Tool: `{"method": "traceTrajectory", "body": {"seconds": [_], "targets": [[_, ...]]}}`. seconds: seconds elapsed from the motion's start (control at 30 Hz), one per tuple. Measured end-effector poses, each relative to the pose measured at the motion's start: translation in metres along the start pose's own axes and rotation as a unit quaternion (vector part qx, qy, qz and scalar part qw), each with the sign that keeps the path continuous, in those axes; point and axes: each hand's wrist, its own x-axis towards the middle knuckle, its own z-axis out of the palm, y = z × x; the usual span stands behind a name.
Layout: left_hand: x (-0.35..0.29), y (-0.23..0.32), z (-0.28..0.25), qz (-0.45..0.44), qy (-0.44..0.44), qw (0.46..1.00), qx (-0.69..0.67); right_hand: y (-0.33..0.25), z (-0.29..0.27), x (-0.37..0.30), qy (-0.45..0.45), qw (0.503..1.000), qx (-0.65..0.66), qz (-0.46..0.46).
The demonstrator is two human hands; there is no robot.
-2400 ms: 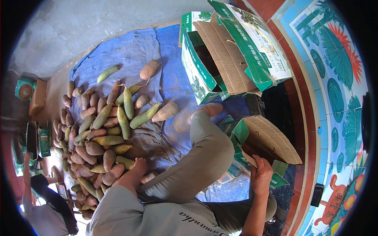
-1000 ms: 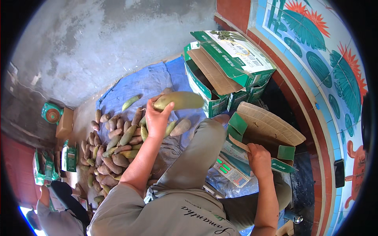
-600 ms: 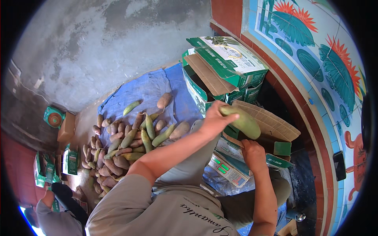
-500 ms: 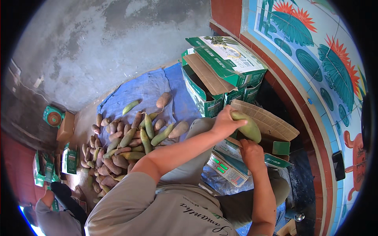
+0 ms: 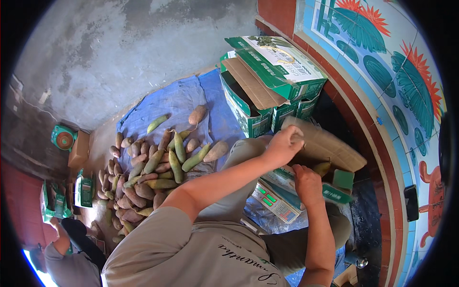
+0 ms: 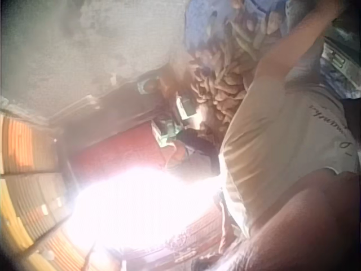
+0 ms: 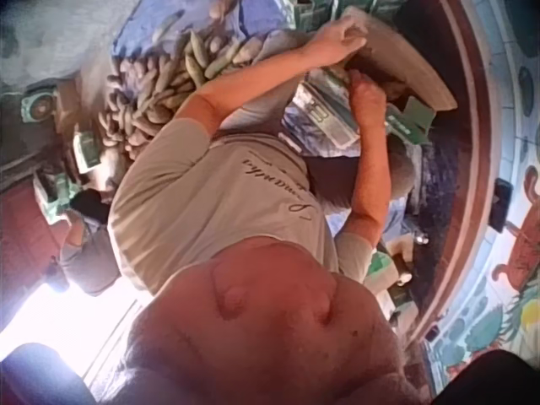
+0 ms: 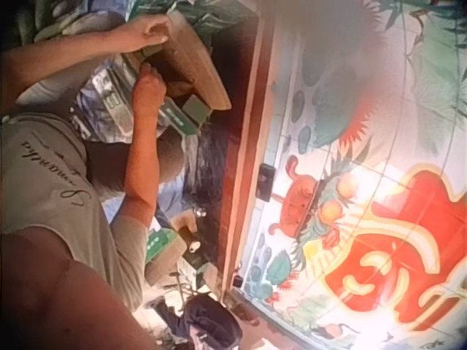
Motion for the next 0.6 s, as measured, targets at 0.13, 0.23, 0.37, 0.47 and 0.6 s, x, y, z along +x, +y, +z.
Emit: {"method": "traceTrajectory", "body": {"seconds": [0.13,0.23,0.37,0.47,0.6], "targets": [[-0.014,-0.017,-0.05,0.02,0.077,0.988,-0.129,-0.001,0.007,0.003,0.021,1.0,0.008,-0.007],[-0.025,-0.043,-0.099,0.047,0.152,0.987,-0.032,-0.001,0.004,0.003,0.027,1.0,0.01,-0.003],[-0.059,-0.103,-0.159,-0.051,0.196,0.974,0.101,-0.003,0.004,0.003,0.025,1.0,0.017,0.002],[-0.102,-0.16,-0.186,-0.137,0.135,0.944,0.266,-0.003,0.001,0.004,0.03,0.999,0.02,-0.004],[-0.172,-0.234,-0.196,-0.315,0.005,0.865,0.39,-0.004,0.0,0.005,0.026,0.999,0.028,-0.004]]}}
